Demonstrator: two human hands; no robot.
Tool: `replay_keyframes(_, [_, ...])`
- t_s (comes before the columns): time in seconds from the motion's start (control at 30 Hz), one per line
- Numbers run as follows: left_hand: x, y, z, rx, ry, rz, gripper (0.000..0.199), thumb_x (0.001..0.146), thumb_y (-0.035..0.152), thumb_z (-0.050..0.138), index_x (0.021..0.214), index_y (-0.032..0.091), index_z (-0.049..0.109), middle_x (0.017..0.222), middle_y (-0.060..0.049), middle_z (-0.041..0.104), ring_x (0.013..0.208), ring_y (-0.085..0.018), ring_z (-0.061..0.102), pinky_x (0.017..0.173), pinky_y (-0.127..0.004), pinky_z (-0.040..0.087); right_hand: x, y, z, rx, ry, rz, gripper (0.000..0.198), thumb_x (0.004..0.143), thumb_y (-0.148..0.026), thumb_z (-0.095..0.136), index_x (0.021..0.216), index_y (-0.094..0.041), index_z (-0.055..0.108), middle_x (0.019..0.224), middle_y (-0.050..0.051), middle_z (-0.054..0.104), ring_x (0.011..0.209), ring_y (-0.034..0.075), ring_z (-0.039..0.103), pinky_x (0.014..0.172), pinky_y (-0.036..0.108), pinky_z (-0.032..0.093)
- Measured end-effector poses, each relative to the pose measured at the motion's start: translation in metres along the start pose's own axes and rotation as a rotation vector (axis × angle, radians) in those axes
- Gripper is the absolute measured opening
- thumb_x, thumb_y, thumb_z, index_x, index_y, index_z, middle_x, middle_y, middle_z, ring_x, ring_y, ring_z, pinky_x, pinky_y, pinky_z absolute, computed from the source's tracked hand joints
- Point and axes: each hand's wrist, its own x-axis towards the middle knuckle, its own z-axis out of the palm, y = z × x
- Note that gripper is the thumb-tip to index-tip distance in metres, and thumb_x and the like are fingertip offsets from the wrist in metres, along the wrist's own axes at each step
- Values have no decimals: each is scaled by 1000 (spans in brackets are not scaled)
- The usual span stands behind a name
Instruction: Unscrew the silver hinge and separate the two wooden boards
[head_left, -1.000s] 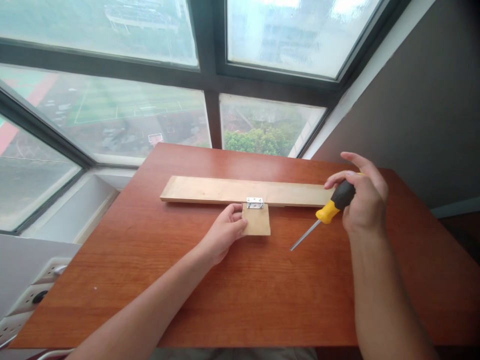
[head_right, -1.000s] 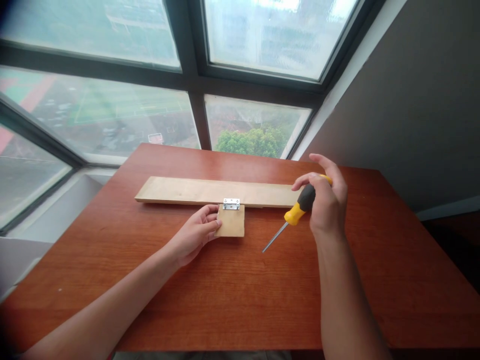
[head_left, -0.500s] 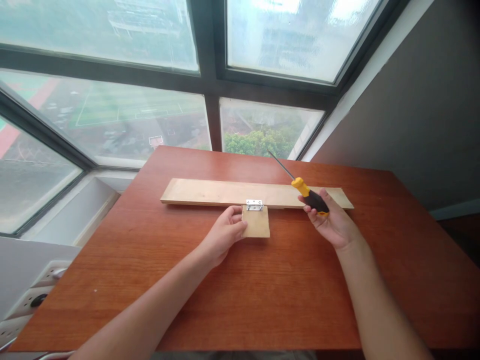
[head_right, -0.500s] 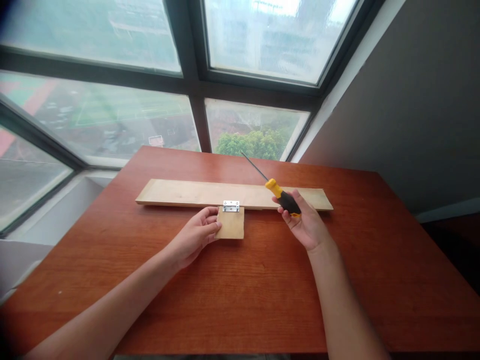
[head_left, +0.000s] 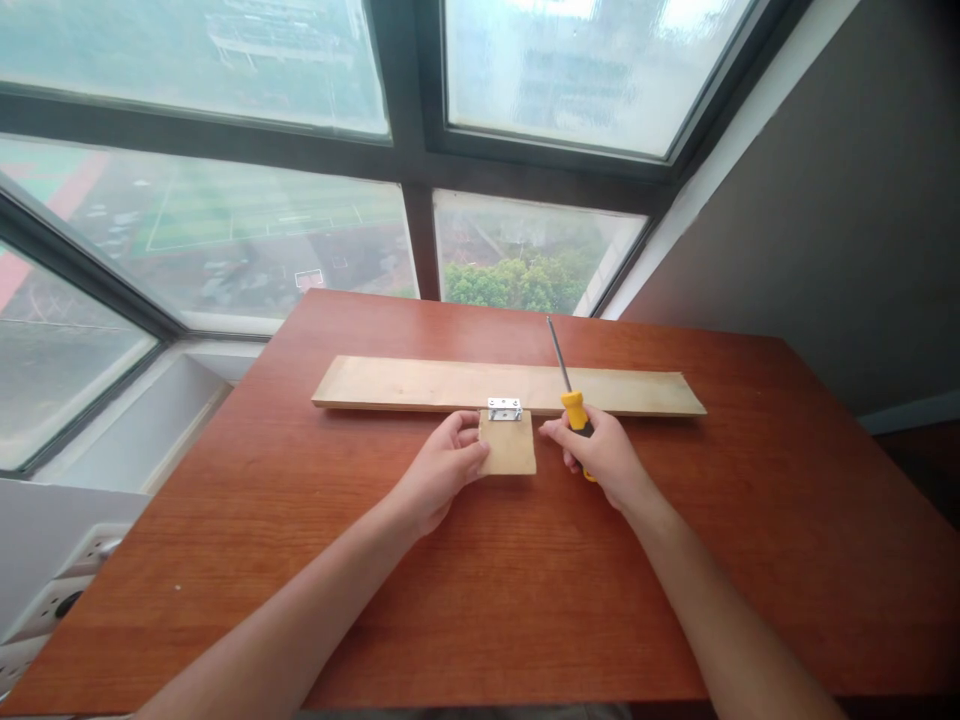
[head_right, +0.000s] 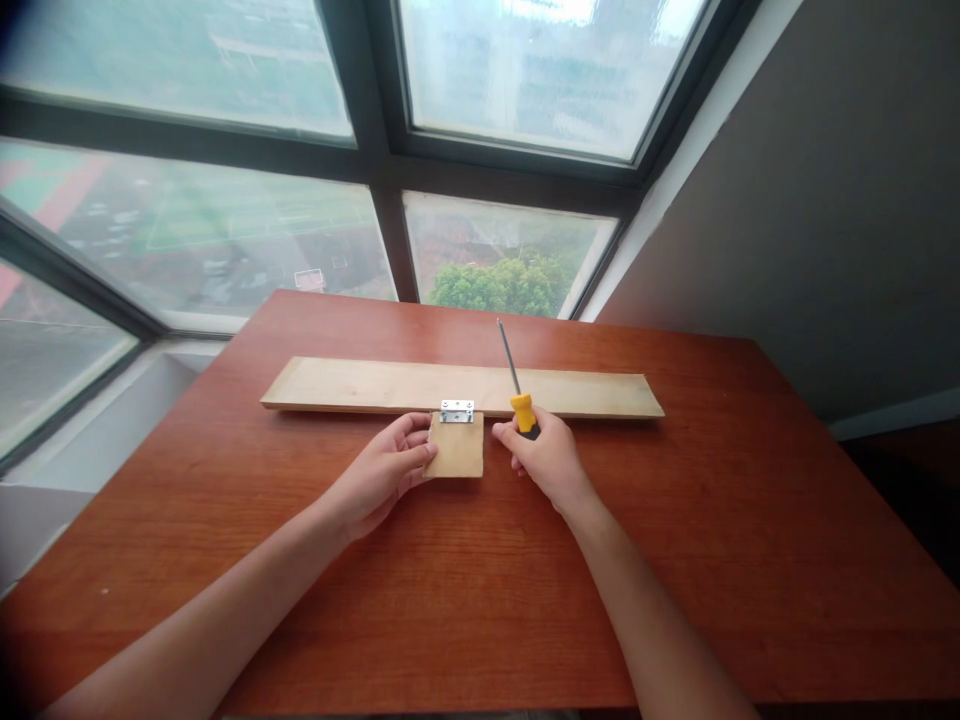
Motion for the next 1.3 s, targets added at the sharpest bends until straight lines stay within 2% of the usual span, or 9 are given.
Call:
replay_keyframes(0.1, [1,-1,0,2,3,1,37,73,15,72,104,16,52,103,-10,70,88,-19,69,74,-28,51,-3,1,9,-83,-39,26,27,77,-34,74,76,-17,54,53,-8,52,39,5,45,38,17,37])
replay_keyframes(0.4, [2,5,-5,99,-26,-22,35,76,20,70,105,17,51,104,-9,70,92,-18,68,80,-29,52,-2,11,17,-152,-112,53,15,88,-26,65,94,-13,59,77,-4,60,51,3,50,45,16,45])
replay_keyframes(0.57, [2,22,-21,440,-52,-44,31,82,31,64,107,15,56,98,-9,70,85,-17,68,79,-32,54,-2,9,17,-160,-125,58,16,90,-27,63,96,-13,59,78,-3,60,53,4,51,47,17,45])
replay_keyframes(0.63, [3,30,-28,629,40,30,29,87,36,57,106,14,57,85,-6,70,71,-16,67,69,-32,55,-1,8,18,-167,-126,63,16,91,-28,62,97,-13,59,78,-3,59,54,4,51,48,17,46])
replay_keyframes(0.7, [2,35,-32,793,78,187,25,89,37,53,102,16,58,81,-4,69,66,-15,65,65,-30,53,-1,8,18,-177,-125,70,17,91,-28,61,97,-13,60,78,-3,59,54,5,52,48,18,46])
replay_keyframes(0.8, [2,38,-26,1091,76,431,20,90,33,52,101,19,60,82,-3,69,69,-15,63,67,-28,49,-2,7,17,-193,-128,78,18,92,-30,61,98,-13,60,76,-3,58,55,5,52,49,18,46])
replay_keyframes(0.9, [5,39,-13,1370,82,582,20,90,27,53,106,19,61,86,-3,69,72,-15,62,66,-27,45,-2,6,16,-201,-136,81,19,92,-31,60,99,-13,60,77,-3,59,56,6,53,50,19,47])
replay_keyframes(1.07, [16,41,1,1638,29,647,17,88,20,53,100,17,64,89,-5,66,70,-16,59,63,-27,41,-1,7,17,-208,-141,92,21,92,-32,59,102,-13,60,81,-2,60,59,6,55,52,20,49])
replay_keyframes(1.3, [25,42,0,1690,7,691,19,89,19,50,83,17,67,83,-6,65,73,-18,61,65,-27,41,-2,7,17,-230,-143,105,23,92,-33,59,105,-14,60,88,1,62,65,8,58,56,23,52])
